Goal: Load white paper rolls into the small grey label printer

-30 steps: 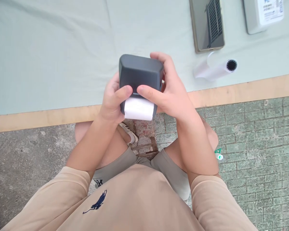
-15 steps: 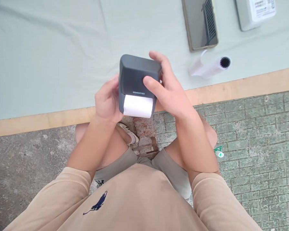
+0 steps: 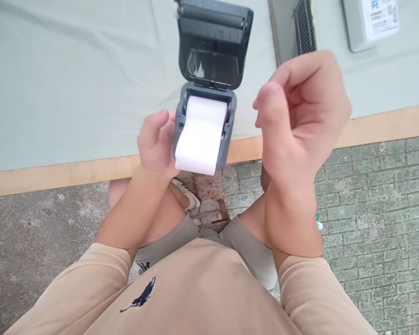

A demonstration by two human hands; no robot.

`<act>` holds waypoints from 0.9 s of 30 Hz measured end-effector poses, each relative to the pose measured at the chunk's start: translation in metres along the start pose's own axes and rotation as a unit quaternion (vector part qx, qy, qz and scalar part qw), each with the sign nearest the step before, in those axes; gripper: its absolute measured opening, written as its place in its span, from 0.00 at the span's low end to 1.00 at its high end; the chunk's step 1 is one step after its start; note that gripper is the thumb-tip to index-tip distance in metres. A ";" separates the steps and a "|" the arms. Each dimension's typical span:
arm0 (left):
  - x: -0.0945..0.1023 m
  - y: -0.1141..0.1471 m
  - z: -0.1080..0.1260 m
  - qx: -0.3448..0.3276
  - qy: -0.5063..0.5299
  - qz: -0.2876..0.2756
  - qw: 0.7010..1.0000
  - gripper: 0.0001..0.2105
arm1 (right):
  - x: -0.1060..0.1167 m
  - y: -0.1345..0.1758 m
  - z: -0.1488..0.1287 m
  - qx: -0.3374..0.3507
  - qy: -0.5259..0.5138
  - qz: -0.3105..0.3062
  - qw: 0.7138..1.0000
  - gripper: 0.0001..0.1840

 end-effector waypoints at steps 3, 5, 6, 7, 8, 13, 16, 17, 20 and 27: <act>-0.002 0.002 -0.001 -0.001 -0.020 0.001 1.000 0.09 | -0.002 -0.002 -0.010 0.019 0.122 -0.148 0.981 0.03; -0.004 0.003 -0.001 -0.011 -0.037 -0.012 0.999 0.12 | -0.004 -0.009 -0.010 0.027 0.217 -0.235 0.947 0.05; -0.005 0.003 -0.001 -0.016 -0.050 -0.017 0.998 0.13 | -0.007 -0.013 -0.009 0.025 0.267 -0.273 0.924 0.08; -0.006 0.003 -0.002 -0.022 -0.064 -0.018 0.998 0.13 | -0.010 -0.017 -0.008 0.022 0.309 -0.309 0.899 0.11; -0.006 0.003 -0.002 -0.026 -0.077 -0.018 0.997 0.12 | -0.014 -0.020 -0.007 0.020 0.347 -0.341 0.874 0.13; -0.007 0.002 -0.004 -0.041 -0.098 -0.006 0.994 0.11 | -0.036 -0.032 0.000 0.000 0.476 -0.405 0.781 0.12; -0.007 0.001 -0.004 -0.043 -0.081 0.019 0.996 0.10 | -0.045 -0.038 0.002 -0.002 0.482 -0.413 0.773 0.13; -0.008 0.001 -0.004 -0.043 -0.073 0.025 0.996 0.09 | -0.046 -0.040 0.001 -0.003 0.475 -0.417 0.774 0.13; -0.009 0.001 -0.003 -0.035 -0.053 0.026 0.998 0.09 | -0.036 -0.044 -0.011 -0.005 0.444 -0.425 0.789 0.08; -0.004 -0.002 -0.002 -0.053 0.001 0.041 0.998 0.04 | 0.037 -0.018 -0.013 -0.015 0.130 -0.165 0.978 0.12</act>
Point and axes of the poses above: each hand's wrist, its own y-axis away from the middle knuckle, its own x-axis out of the back of the hand, z = x × y, the point moved 3 cm from there along -y, towards the middle knuckle, and after that the axes turned 8 degrees about -y, right-handed, at the moved point
